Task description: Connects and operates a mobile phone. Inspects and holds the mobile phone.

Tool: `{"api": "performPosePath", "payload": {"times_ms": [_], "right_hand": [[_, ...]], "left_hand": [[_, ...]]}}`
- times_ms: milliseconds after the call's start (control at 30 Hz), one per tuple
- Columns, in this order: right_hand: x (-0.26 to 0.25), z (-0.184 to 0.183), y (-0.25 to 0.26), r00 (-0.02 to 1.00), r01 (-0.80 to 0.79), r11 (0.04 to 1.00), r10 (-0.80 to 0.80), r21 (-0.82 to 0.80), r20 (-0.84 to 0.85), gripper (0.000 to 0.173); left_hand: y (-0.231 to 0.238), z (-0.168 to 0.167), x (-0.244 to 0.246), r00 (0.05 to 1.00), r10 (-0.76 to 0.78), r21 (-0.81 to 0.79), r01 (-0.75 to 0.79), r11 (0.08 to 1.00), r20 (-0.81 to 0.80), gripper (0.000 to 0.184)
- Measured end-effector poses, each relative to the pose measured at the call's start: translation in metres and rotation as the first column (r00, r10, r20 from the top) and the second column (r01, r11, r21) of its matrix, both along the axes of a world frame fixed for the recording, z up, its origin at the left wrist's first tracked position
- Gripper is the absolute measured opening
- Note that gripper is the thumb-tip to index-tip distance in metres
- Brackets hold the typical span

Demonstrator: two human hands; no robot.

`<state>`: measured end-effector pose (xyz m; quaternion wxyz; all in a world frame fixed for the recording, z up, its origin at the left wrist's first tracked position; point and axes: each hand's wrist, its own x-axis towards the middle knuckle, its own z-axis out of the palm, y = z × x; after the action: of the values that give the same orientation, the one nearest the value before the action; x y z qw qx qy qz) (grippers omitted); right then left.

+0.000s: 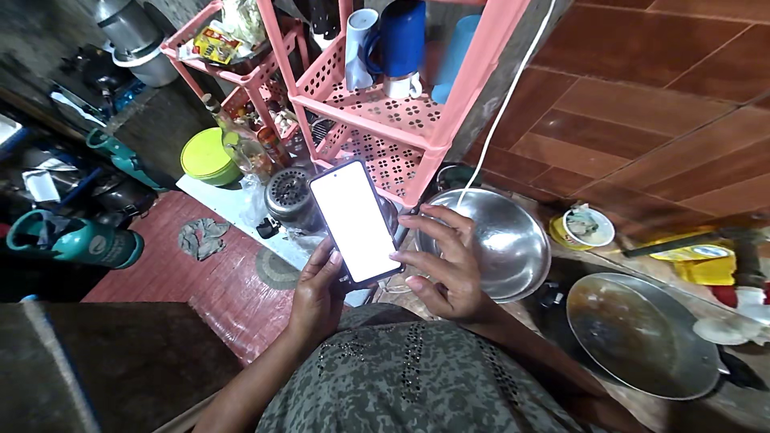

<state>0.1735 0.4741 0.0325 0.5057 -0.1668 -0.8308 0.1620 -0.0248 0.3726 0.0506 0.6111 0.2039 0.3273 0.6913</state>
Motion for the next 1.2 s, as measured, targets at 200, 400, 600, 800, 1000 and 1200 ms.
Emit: {"api": "performPosePath", "payload": {"times_ms": [200,400,600,800,1000,1200], "right_hand": [[0.0007,0.0023,-0.0016,1.0,-0.009,1.0,0.009,0.008,-0.002,0.043],[0.0001,0.0028,-0.0021,1.0,-0.009,1.0,0.009,0.006,0.002,0.041],[0.0012,0.0045,-0.0035,1.0,-0.011,1.0,0.011,-0.001,0.002,0.042],[-0.0002,0.0058,-0.0043,1.0,-0.01,1.0,0.01,0.001,-0.012,0.042],[-0.0005,0.0058,-0.0033,0.999,0.014,1.0,-0.014,0.008,0.04,0.046],[0.0006,0.0041,-0.0031,1.0,-0.013,1.0,0.013,0.005,0.018,0.043]], "left_hand": [[-0.0012,-0.0001,-0.0005,1.0,-0.007,0.007,0.007,1.0,0.004,0.036],[-0.0028,0.002,0.0007,1.0,0.002,-0.002,-0.002,1.0,-0.001,0.036],[-0.0043,0.0026,0.0008,1.0,0.001,0.0,-0.001,1.0,-0.003,0.036],[-0.0043,0.0032,0.0011,1.0,0.0,0.007,0.0,1.0,-0.001,0.036],[-0.0041,0.0015,0.0001,1.0,-0.016,0.009,0.016,1.0,-0.005,0.036],[-0.0034,0.0009,0.0005,1.0,-0.01,0.011,0.01,1.0,-0.001,0.036]]}}
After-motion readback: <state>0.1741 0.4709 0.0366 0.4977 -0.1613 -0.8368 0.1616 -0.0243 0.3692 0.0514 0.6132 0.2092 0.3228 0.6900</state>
